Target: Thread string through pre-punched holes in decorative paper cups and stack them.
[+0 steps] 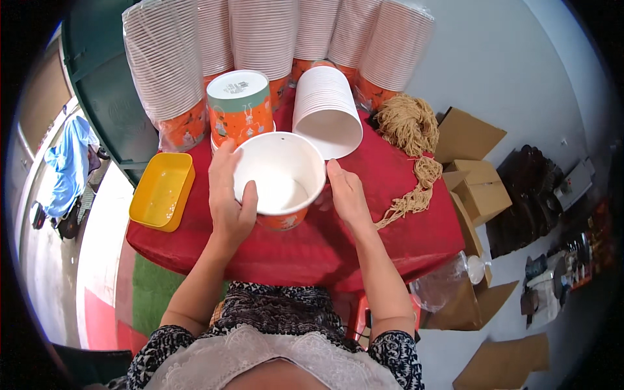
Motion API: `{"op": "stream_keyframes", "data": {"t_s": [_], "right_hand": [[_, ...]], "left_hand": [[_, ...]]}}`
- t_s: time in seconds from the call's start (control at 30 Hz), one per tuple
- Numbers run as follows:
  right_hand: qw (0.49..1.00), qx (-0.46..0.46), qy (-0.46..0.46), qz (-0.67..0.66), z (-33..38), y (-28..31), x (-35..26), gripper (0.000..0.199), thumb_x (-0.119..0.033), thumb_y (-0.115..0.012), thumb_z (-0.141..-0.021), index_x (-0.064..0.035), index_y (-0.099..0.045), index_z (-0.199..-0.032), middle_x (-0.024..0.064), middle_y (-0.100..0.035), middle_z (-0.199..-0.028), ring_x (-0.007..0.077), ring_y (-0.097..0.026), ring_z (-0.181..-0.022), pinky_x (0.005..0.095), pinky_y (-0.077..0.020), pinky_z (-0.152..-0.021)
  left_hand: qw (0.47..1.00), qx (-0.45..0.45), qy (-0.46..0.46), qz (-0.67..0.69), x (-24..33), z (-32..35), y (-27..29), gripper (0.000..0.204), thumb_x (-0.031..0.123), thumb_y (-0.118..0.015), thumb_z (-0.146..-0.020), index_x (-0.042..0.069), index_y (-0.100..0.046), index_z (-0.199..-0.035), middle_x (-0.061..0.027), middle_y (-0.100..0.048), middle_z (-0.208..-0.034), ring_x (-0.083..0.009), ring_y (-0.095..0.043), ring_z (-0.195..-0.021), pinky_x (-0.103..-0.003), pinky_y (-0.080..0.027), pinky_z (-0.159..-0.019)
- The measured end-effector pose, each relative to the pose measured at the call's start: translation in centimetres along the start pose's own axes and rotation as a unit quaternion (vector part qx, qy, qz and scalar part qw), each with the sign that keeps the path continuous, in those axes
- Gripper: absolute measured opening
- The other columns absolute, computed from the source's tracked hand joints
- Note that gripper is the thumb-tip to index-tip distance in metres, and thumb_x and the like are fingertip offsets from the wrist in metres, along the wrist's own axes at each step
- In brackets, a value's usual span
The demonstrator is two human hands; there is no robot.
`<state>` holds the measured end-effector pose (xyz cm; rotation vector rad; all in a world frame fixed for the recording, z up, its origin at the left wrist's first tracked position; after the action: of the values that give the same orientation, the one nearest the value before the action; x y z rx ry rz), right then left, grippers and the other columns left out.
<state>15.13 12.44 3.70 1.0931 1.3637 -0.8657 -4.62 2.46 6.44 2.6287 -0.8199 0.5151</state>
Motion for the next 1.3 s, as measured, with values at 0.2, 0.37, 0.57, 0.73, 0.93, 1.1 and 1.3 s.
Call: {"op": "stream_keyframes", "data": {"t_s": [0.2,0.37,0.57,0.73,0.93,1.1,1.3], "right_hand": [[0.999,0.017,0.033,-0.018,1.1,3.5,0.5,0.041,-0.034,-0.050,-0.102,0.0032,-0.067,-0.112,0.0081,-0.070,-0.089,0.0158,-0.067,-0.074,0.0289,-0.0529,-0.065],[0.905,0.306,0.094,0.282,4.8,13.9,2.2,0.018,-0.012,-0.059,-0.092,0.0022,-0.069,-0.096,0.0152,-0.068,-0.080,0.0196,-0.064,-0.073,0.0328,-0.0504,-0.070],[0.837,0.311,0.054,0.446,8.7,18.1,7.8,0.012,-0.013,-0.065,-0.087,-0.0007,-0.068,-0.089,0.0192,-0.065,-0.086,0.0386,-0.061,-0.083,0.0466,-0.0480,-0.075],[0.778,0.341,0.097,0.520,8.2,15.6,7.0,0.012,-0.013,-0.073,-0.082,-0.0030,-0.067,-0.087,0.0146,-0.060,-0.085,0.0349,-0.054,-0.086,0.0447,-0.0435,-0.077],[0.819,0.302,0.164,0.460,8.5,14.0,5.9,0.007,-0.005,-0.069,-0.083,-0.0030,-0.066,-0.089,0.0149,-0.060,-0.088,0.0345,-0.054,-0.086,0.0443,-0.0429,-0.078],[0.778,0.363,0.134,0.494,8.7,16.1,7.0,0.007,-0.003,-0.067,-0.081,-0.0039,-0.065,-0.088,0.0145,-0.060,-0.086,0.0349,-0.054,-0.085,0.0447,-0.0426,-0.077],[0.766,0.345,0.089,0.535,7.9,16.0,8.1,0.014,-0.013,-0.076,-0.076,-0.0038,-0.067,-0.082,0.0156,-0.060,-0.085,0.0354,-0.055,-0.086,0.0457,-0.0432,-0.077]], "left_hand": [[0.993,-0.075,-0.076,-0.050,-0.4,0.4,-0.1,0.006,-0.002,-0.060,-0.079,0.004,-0.063,-0.078,-0.0092,-0.063,-0.079,-0.0326,-0.063,-0.097,-0.059,-0.034,-0.106],[0.991,-0.089,-0.064,-0.078,-0.1,1.3,-0.7,0.014,-0.001,-0.066,-0.078,0.005,-0.062,-0.090,-0.0096,-0.061,-0.086,-0.0298,-0.060,-0.089,-0.058,-0.034,-0.105],[0.992,-0.067,-0.081,-0.073,4.3,0.7,-0.2,0.033,-0.007,-0.061,-0.075,0.004,-0.060,-0.107,-0.0130,-0.058,-0.110,-0.0359,-0.054,-0.109,-0.060,-0.033,-0.108],[0.978,-0.127,-0.137,0.094,6.8,1.9,-0.5,0.025,-0.004,-0.066,-0.068,0.003,-0.064,-0.093,-0.0129,-0.060,-0.097,-0.0351,-0.058,-0.097,-0.052,-0.046,-0.093],[0.944,-0.265,-0.103,0.169,8.1,4.7,-5.1,0.014,0.006,-0.074,-0.076,0.003,-0.062,-0.083,-0.0086,-0.060,-0.085,-0.0285,-0.058,-0.086,-0.042,-0.045,-0.079],[0.913,-0.380,-0.030,0.148,7.3,5.8,-8.1,0.008,0.006,-0.071,-0.081,0.002,-0.065,-0.085,-0.0117,-0.063,-0.085,-0.0306,-0.059,-0.083,-0.041,-0.045,-0.077],[0.906,-0.398,-0.004,0.143,7.2,6.8,-9.2,0.008,0.008,-0.071,-0.081,0.001,-0.066,-0.081,-0.0130,-0.064,-0.082,-0.0310,-0.060,-0.083,-0.042,-0.045,-0.078]]}}
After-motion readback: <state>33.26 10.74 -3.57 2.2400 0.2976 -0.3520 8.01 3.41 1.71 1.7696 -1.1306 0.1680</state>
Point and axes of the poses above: each hand's wrist, its own z-axis away from the middle knuckle, its own y-axis out of the back of the hand, x = y × z, the point moved 3 cm from there along -z, towards the middle knuckle
